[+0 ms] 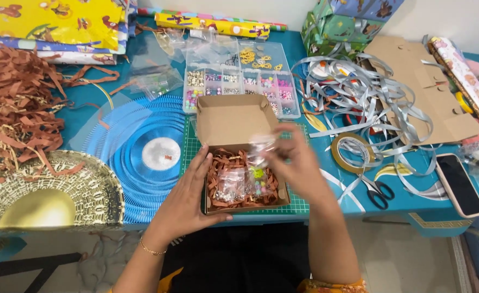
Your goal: The person assembles a small cardboard box, fills it with shredded paper, places several small plastic bags of beads inside, closes the box, and wraps it in yellow patterned paper using tape.
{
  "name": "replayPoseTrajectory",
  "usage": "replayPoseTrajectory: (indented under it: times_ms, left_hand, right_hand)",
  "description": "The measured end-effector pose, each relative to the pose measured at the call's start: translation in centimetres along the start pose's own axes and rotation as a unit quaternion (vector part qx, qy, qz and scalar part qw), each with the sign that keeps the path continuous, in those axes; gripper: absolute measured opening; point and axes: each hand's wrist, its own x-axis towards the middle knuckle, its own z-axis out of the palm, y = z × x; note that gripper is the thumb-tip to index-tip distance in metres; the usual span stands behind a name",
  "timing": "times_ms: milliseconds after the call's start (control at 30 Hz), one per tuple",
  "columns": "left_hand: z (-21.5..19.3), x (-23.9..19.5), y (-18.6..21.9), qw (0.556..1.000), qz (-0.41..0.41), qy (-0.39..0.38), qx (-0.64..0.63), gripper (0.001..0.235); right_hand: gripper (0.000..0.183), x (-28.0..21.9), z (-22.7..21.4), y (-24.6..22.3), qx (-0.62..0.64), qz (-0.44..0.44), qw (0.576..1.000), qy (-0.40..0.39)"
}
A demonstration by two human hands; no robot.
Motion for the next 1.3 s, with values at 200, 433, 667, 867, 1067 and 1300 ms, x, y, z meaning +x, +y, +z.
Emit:
replayPoseTrajectory:
  times_ms: [200,433,667,867,1067,1300]
  left_hand:
    - [-0.1,0.0,0.3,1.0,-0.011,-0.002,-0.006,0.128]
    - [-0.4,0.0,0.5,1.0,-0.024,-0.014,-0.013,0.124]
    - [-0.3,0.0,0.4,0.998,-0.051,-0.021,-0.03,0.119]
    - [-0.3,-0.1,0.7,0.999,-0.021,0.034,-0.023,0.087]
    - [0.1,-0.6,0.2,0.992,-0.023,0.112,-0.048,0.068]
    - [-0.1,-1.5,-0.2,0.974,-0.013,0.214,-0.077,0.071]
  right_hand:
    - [0.02,1.0,4.2,3.0,-0.393,-0.076,0.911,-0.1]
    - [0.028,0.5,4.5,3.1,-0.506,-0.176,0.843,-0.045]
    - [0.01,2.4,-1.7,1.4,-0.269,-0.213,0.936,0.074]
    - [0.028,8.8,-3.7,7.3,-0.384,0.008,0.922,0.056]
    - [0.044,8.9,-1.1,9.3,-0.402,-0.017,0.915,0.022]
    - [0.057,9.2,-2.1,10.4,-0.338,0.008,0.941,0.001]
